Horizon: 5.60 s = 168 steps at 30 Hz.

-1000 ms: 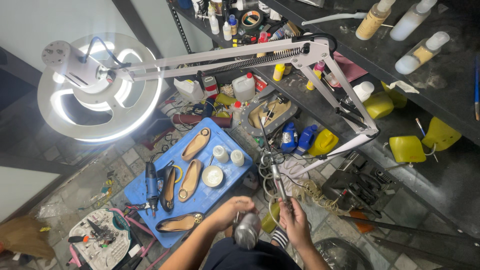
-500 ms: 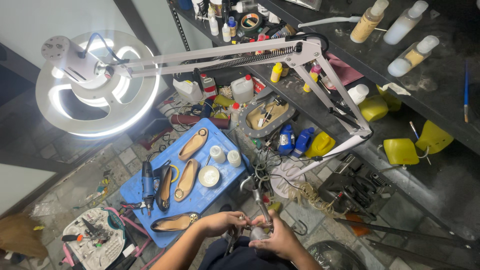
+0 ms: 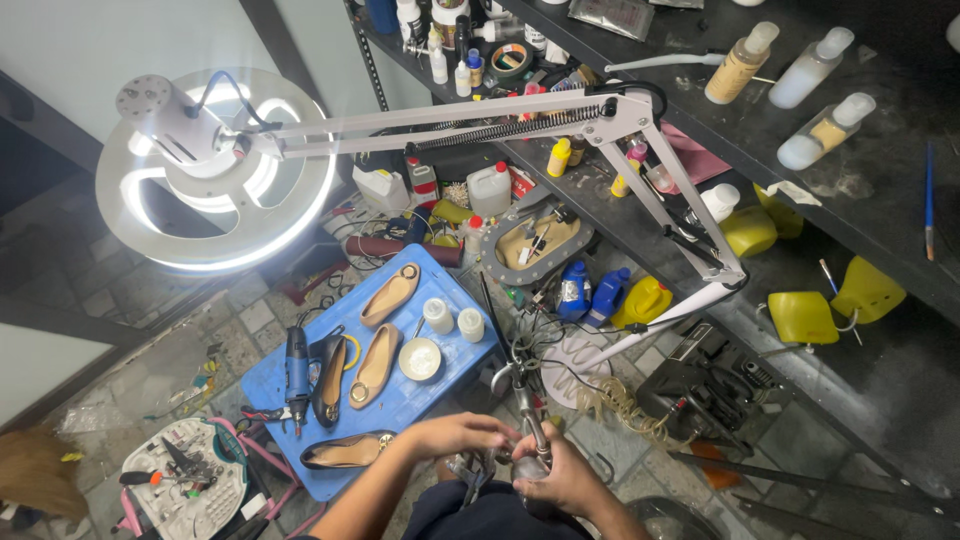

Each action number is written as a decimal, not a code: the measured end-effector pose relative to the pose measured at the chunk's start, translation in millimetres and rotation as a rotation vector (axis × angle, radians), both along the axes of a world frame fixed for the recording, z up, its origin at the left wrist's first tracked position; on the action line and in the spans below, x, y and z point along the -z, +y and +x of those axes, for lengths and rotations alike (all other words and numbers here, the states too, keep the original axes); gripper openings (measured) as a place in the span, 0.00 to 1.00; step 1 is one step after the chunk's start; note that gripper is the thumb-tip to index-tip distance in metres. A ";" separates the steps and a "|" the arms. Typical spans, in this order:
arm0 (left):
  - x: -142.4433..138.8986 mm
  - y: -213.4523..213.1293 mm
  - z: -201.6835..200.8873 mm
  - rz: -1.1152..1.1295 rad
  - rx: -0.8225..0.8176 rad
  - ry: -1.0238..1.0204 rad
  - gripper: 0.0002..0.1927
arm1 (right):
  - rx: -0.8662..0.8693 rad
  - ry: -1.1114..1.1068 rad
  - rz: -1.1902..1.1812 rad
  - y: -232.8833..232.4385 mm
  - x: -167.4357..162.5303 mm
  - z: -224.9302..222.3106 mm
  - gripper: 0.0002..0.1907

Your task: The person assembles a spray gun by attaching the air hose and connecting the power cord. They then move to a sink to rinse the spray gun and clean its components.

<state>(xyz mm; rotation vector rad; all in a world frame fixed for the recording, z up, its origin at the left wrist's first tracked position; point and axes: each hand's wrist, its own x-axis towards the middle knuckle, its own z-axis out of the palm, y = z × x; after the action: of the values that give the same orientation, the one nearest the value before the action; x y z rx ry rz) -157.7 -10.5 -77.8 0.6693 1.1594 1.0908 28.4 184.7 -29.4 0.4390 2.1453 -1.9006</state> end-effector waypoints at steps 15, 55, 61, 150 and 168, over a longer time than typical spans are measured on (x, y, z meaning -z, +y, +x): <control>24.6 30.9 6.1 0.113 -0.600 -0.765 0.17 | 0.324 0.050 -0.300 30.3 33.3 -10.8 0.16; -14.3 72.1 -12.6 0.178 -0.707 -0.452 0.22 | 0.630 0.309 -0.071 9.0 32.9 -27.8 0.17; -48.8 81.5 -47.5 0.208 -0.479 0.006 0.29 | 0.469 0.435 0.224 24.4 4.2 -22.7 0.21; 80.3 80.9 120.8 -0.187 -0.593 -0.824 0.07 | 1.532 0.202 0.156 331.1 49.4 115.1 0.17; 4.1 131.4 0.2 0.306 -0.851 -1.106 0.13 | 1.163 0.435 0.224 155.2 63.8 86.2 0.13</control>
<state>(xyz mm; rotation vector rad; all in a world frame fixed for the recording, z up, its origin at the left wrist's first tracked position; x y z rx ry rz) -157.5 120.9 -82.0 -0.3093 0.2480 2.0068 114.6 339.9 -93.2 1.7736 2.6724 -2.4094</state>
